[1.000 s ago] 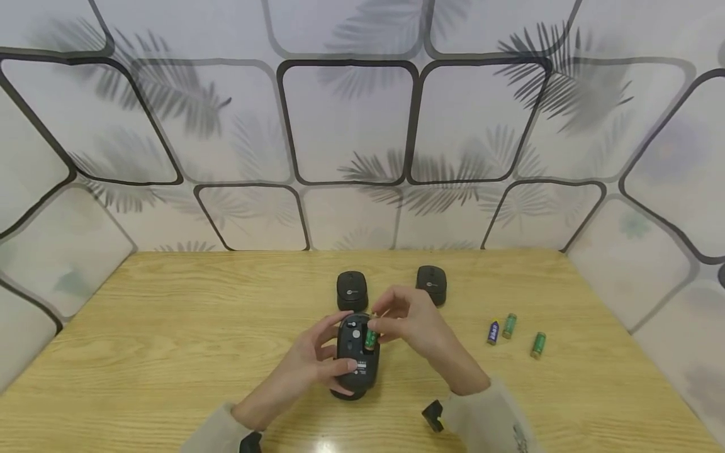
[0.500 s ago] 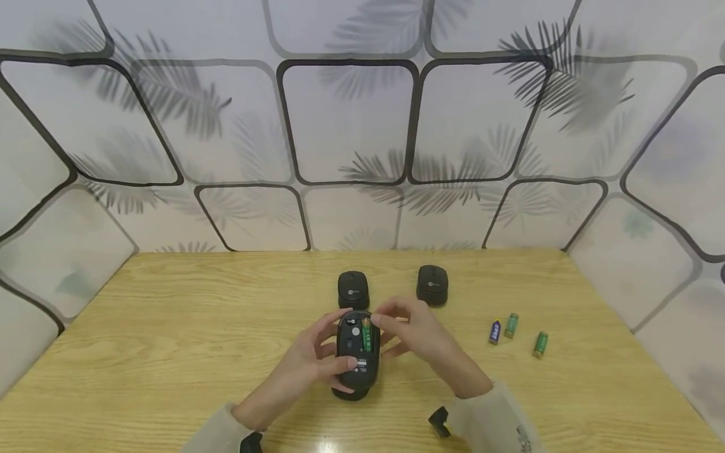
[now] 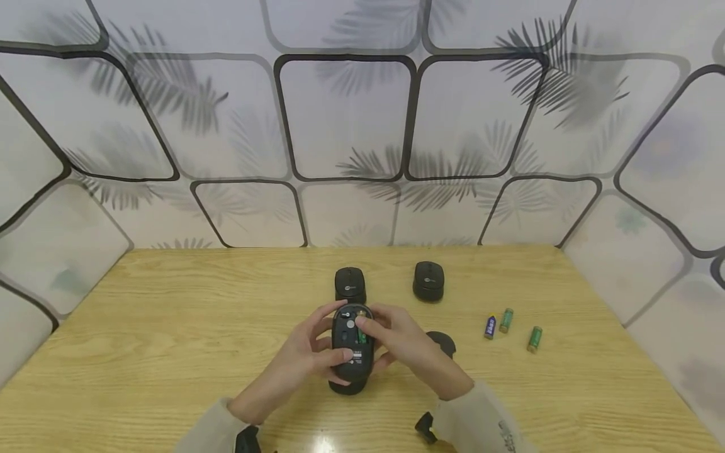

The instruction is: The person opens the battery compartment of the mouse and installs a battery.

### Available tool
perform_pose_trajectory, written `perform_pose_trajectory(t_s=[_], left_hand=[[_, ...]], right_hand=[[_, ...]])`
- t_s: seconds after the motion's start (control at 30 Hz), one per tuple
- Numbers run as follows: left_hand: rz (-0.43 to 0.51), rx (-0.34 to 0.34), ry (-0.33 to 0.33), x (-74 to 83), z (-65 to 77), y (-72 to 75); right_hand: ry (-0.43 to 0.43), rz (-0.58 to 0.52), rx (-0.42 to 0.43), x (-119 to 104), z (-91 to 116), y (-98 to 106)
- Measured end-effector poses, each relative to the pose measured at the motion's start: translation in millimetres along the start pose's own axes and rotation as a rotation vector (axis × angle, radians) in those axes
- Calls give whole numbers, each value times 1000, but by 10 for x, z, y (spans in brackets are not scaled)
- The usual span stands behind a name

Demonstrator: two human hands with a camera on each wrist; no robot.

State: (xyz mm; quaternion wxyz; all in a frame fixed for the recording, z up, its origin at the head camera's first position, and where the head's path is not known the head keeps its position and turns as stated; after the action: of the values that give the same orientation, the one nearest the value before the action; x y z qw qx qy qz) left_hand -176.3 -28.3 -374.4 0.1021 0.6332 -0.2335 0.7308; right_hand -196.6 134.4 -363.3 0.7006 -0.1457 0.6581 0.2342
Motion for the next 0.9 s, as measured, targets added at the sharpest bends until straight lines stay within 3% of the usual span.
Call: perform_pose_trajectory(t_s=[0.53,0.9], left_hand=[[-34,3,-42,-10,-9,-14],[-16,-2,-21,-27,-10,-19]], right_hand=[[27,52,20,-33,-1,-10],[35,38,24,-38,7,-17]])
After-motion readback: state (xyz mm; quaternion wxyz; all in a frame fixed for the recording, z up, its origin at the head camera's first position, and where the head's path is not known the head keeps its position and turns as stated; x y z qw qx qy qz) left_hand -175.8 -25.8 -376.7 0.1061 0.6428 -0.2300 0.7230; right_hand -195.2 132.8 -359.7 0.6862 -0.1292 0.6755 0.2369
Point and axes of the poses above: each hand's wrist, its own z-axis away from the middle knuckle, its own y-axis out of the back of the hand, x = y × z, the point moved 5 cm from there along -z, towards the middle knuckle, and after that the axes turned 2 degrees about y, right-handed, at the moved point
